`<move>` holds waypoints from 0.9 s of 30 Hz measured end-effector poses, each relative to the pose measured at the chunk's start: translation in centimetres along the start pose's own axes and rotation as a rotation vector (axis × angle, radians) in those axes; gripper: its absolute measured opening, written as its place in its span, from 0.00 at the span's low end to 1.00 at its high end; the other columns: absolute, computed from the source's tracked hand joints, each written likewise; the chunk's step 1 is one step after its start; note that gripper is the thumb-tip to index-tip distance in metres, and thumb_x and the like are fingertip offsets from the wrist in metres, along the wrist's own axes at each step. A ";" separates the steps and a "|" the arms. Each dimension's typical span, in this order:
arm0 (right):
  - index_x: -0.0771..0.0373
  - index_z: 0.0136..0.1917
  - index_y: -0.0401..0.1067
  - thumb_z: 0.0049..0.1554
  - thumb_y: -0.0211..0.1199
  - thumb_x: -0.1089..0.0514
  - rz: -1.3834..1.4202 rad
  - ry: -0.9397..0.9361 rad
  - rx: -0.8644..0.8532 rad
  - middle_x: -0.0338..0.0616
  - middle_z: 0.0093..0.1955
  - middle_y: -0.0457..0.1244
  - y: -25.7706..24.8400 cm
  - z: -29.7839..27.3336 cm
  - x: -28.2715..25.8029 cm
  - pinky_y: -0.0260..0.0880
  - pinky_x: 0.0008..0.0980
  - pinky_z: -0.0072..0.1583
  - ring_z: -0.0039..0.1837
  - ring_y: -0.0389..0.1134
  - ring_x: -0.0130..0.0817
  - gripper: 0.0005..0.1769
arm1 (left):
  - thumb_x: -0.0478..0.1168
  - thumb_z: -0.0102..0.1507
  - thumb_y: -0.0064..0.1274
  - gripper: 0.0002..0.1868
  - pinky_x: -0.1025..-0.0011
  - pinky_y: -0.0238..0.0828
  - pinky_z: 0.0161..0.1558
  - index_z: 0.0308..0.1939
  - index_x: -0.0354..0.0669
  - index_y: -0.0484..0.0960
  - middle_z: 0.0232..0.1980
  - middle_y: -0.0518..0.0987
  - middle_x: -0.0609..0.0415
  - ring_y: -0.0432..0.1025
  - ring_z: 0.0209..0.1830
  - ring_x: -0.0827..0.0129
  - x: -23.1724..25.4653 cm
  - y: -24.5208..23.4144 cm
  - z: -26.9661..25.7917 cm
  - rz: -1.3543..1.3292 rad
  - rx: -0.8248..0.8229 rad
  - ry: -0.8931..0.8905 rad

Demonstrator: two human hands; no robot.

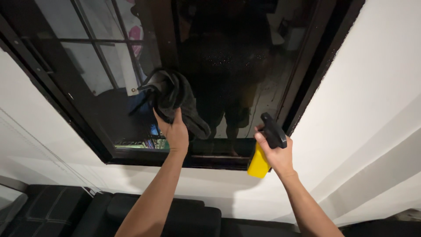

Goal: Wiping a glass sliding door with a cloth and cleaning spray

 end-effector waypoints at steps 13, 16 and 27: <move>0.67 0.62 0.75 0.63 0.68 0.56 0.108 -0.157 0.142 0.43 0.51 0.71 -4.7 0.7 0.6 0.71 0.30 0.58 0.53 0.71 0.29 0.18 | 0.26 0.66 0.54 0.37 0.60 0.47 0.84 0.79 0.38 0.59 0.78 0.65 0.43 0.58 0.81 0.54 13.0 7.2 5.9 0.004 -0.038 0.452; 0.69 0.62 0.74 0.63 0.66 0.59 0.152 -0.127 0.163 0.44 0.53 0.71 -5.6 1.0 0.1 0.72 0.31 0.58 0.54 0.71 0.31 0.16 | 0.23 0.61 0.52 0.42 0.56 0.38 0.87 0.80 0.42 0.59 0.82 0.57 0.45 0.49 0.86 0.53 15.4 11.4 10.2 0.136 -0.061 0.725; 0.68 0.64 0.71 0.63 0.62 0.62 0.283 -0.070 0.154 0.44 0.56 0.70 -5.7 2.0 0.5 0.73 0.32 0.57 0.53 0.73 0.32 0.17 | 0.26 0.56 0.55 0.46 0.22 0.23 0.77 0.79 0.52 0.65 0.82 0.55 0.51 0.39 0.84 0.42 16.1 22.3 10.8 0.846 -0.196 0.995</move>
Point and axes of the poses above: each hand's wrist, its own z-axis towards the middle knuckle, its own y-axis out of the palm, x = y × z, the point moved 10 cm from there along z, towards the middle knuckle
